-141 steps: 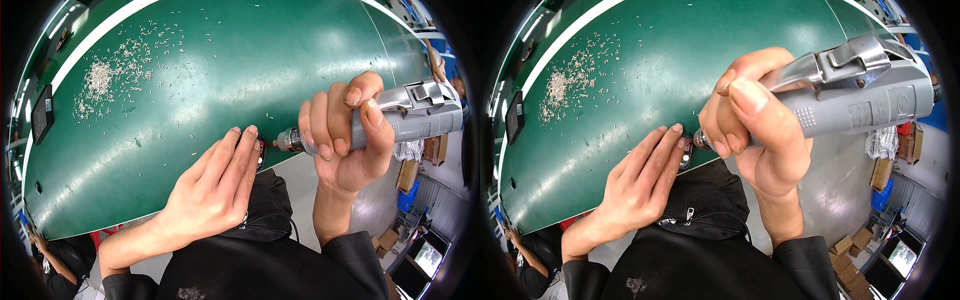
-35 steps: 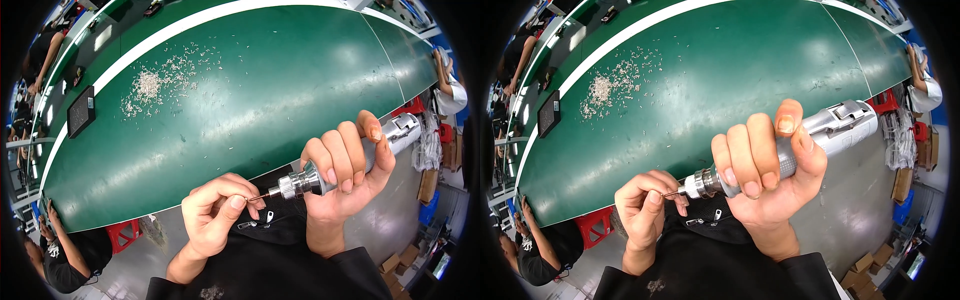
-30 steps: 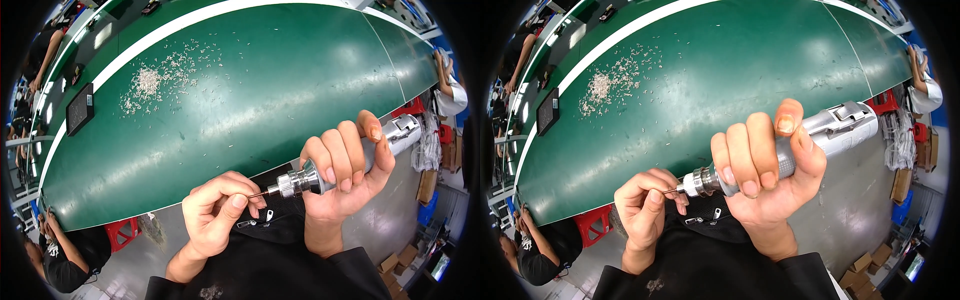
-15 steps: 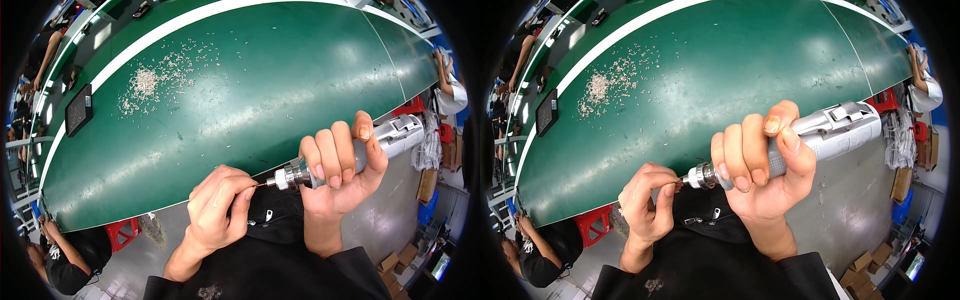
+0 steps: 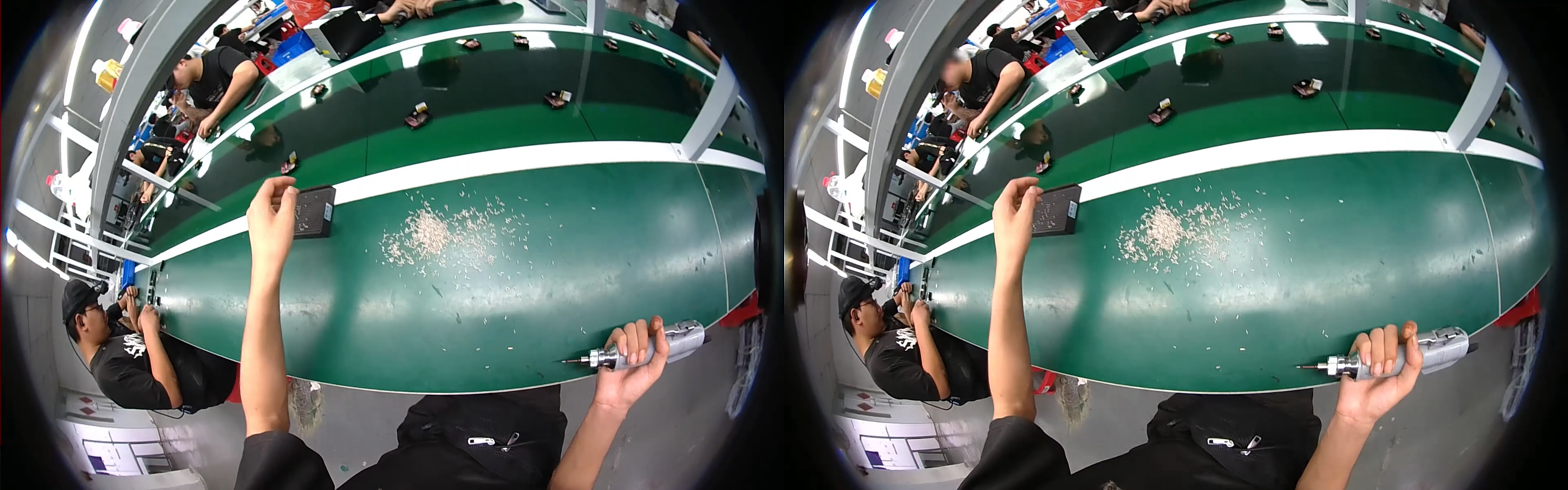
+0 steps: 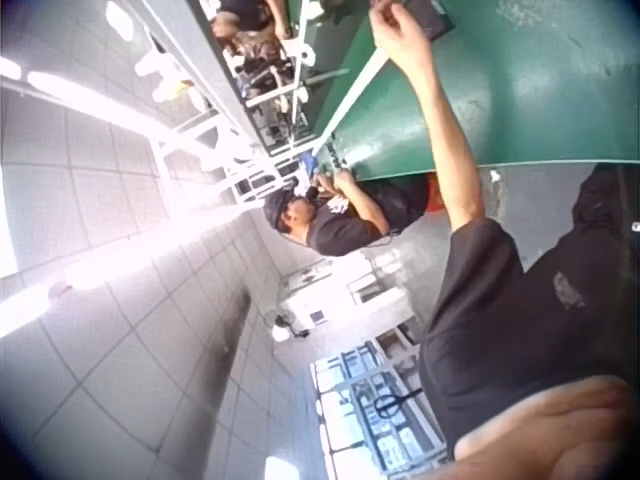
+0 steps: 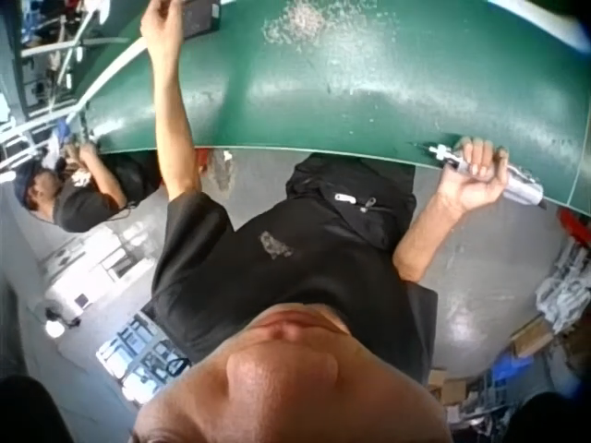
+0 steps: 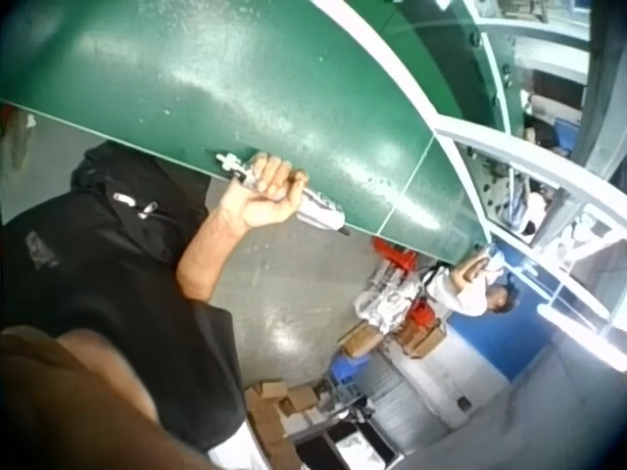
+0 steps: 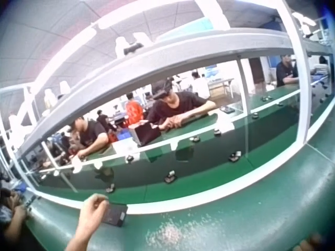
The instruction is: Using a pneumatic screwdriver to secure screws into small electronic components on an assembly line.
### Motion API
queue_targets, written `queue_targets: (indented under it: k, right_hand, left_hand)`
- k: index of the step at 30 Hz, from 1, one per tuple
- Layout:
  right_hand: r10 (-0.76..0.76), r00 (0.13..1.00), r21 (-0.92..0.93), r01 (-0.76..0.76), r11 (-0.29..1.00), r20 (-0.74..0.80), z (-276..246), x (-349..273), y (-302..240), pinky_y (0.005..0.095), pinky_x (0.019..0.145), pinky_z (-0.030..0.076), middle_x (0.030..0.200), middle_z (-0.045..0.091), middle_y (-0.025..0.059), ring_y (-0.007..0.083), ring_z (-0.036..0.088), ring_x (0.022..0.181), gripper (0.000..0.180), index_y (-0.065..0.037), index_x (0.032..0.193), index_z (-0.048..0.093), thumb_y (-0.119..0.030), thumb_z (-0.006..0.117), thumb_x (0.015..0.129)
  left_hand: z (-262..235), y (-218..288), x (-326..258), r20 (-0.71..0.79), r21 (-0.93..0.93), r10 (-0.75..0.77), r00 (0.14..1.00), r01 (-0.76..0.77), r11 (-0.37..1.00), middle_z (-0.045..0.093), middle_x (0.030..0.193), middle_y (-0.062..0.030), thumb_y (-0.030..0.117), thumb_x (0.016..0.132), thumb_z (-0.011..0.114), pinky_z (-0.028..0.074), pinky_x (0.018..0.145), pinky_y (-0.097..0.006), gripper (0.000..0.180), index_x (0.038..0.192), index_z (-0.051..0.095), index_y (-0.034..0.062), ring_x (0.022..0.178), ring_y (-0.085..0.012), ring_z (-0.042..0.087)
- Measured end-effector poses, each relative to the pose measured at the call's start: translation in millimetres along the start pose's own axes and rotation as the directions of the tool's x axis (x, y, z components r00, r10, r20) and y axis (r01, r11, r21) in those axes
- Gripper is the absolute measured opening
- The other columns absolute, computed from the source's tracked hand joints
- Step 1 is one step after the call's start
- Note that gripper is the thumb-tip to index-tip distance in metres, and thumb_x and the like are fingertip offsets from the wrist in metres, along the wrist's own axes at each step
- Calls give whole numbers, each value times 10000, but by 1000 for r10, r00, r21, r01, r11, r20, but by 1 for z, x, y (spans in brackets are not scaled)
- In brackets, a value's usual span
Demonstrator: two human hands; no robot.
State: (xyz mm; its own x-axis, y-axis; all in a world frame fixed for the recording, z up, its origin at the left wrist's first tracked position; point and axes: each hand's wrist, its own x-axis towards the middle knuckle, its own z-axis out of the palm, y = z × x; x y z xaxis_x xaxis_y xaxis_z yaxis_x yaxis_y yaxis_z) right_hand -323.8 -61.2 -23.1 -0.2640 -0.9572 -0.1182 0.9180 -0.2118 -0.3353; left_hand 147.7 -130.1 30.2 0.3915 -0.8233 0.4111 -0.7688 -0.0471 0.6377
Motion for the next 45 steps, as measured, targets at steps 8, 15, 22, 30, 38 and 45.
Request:
queue_targets:
  k: [8,15,22,30,38,45]
  right_hand:
    - [43,998,120,-49,992,52,-3,5,0,262,488,356,533,322,-7,90,340,446,78,-65,921,412,-130,426,961]
    - [19,990,-3,-18,1000,141,-18,-1,-4,255,464,345,526,308,-13,76,329,430,89,-66,928,410,-143,424,969]
    - [74,991,15,-76,997,112,-12,-6,-8,258,475,352,511,359,-21,87,360,432,92,-91,892,461,-176,482,921]
    - [170,959,19,-178,984,225,-14,6,-5,276,547,358,523,365,-27,97,375,476,94,-100,898,513,-193,497,907]
    - [190,959,-10,-192,981,211,-23,-6,-17,263,538,363,514,368,-36,79,360,453,101,-89,905,523,-185,497,920]
    - [229,957,37,-239,970,179,-34,-24,-26,277,525,370,509,369,-20,104,380,456,109,-85,905,534,-177,476,914]
  left_hand:
    - [-2,-129,130,-7,662,-261,965,200,722,626,1042,-236,396,738,709,471,869,-441,577,1104,555,-23,1011,-378,596]
    - [24,-141,116,-52,573,-192,980,186,798,666,958,-212,261,719,738,496,833,-421,455,1051,611,-24,939,-353,638]
    - [30,-127,113,-140,548,-99,985,160,821,680,849,-211,249,746,692,519,783,-406,339,940,654,-27,847,-344,673]
    - [93,91,26,402,-123,315,860,-290,949,652,967,-87,6,799,626,495,742,-250,518,1305,516,33,769,-92,570]
    - [129,192,-130,629,-418,759,170,-749,515,563,1125,-180,20,703,663,499,823,-374,574,1262,554,85,978,-296,568]
    - [132,185,-155,556,-346,816,160,-848,402,536,1218,-228,38,735,616,516,845,-393,448,1182,588,17,1071,-341,565]
